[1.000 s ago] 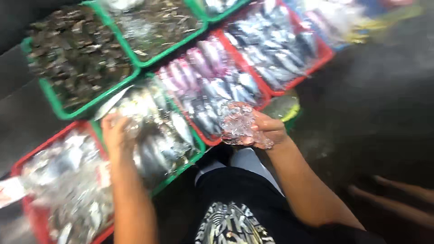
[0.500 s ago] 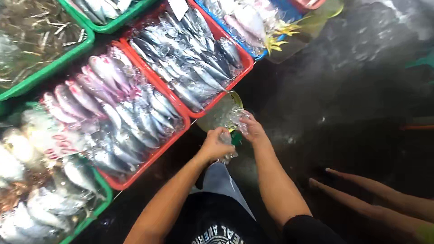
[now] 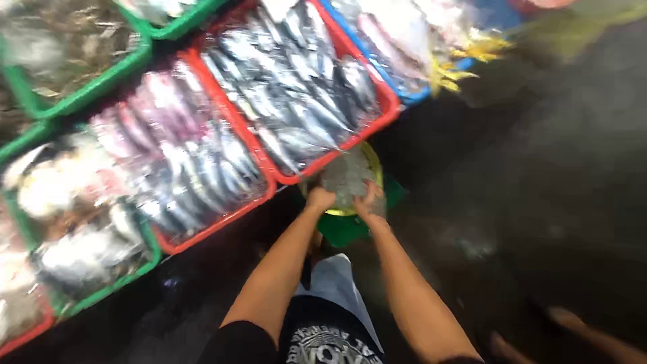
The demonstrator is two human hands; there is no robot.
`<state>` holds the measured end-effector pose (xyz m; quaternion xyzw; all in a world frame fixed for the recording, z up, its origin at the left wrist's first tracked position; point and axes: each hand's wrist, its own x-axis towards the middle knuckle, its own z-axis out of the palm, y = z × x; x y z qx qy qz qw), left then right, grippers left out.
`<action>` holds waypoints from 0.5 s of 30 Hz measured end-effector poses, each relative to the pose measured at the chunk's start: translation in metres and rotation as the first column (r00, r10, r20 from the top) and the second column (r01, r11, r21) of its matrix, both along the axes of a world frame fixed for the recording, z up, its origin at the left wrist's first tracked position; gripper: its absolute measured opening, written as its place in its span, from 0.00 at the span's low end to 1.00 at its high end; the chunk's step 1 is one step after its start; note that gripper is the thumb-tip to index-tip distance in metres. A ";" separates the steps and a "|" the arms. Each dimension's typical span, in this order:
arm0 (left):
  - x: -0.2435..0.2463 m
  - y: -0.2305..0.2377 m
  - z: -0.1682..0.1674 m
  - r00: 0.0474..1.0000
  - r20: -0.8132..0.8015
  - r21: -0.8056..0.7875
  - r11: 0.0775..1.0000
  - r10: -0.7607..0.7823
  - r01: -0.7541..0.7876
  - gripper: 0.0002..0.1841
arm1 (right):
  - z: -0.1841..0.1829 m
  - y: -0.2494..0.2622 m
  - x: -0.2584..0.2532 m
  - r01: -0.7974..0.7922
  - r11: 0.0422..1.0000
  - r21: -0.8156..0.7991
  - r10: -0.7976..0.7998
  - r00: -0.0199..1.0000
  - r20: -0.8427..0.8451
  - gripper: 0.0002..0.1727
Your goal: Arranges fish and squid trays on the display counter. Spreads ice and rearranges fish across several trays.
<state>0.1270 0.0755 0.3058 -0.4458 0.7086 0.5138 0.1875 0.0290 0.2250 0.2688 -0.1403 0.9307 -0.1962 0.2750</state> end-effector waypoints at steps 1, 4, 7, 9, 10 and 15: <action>0.012 -0.001 0.014 1.000 -0.007 0.013 1.000 -0.025 0.025 0.38 | 0.006 -0.001 0.008 -0.047 0.999 0.004 0.047 0.998 -0.039 0.41; 0.065 -0.009 0.042 0.983 -0.184 -0.037 0.999 0.015 -0.022 0.36 | 0.034 -0.005 0.031 -0.125 0.989 -0.076 0.113 0.982 -0.155 0.45; 0.133 -0.021 0.077 0.880 -0.474 -0.116 0.993 -0.031 -0.027 0.19 | 0.060 -0.005 0.048 -0.215 0.960 -0.179 0.162 0.949 -0.269 0.41; 0.185 -0.029 0.101 0.782 -0.617 -0.258 0.961 -0.089 -0.094 0.11 | 0.082 -0.019 0.061 -0.329 0.910 -0.253 0.236 0.912 -0.337 0.37; 0.213 -0.035 0.114 0.768 -0.632 -0.333 0.931 -0.101 -0.151 0.08 | 0.096 -0.029 0.070 -0.394 0.872 -0.289 0.283 0.890 -0.358 0.35; 0.353 -0.076 0.161 0.741 -0.636 -0.482 0.639 0.215 -0.599 0.09 | 0.170 -0.109 0.126 -0.587 0.664 -0.463 0.408 0.803 -0.434 0.26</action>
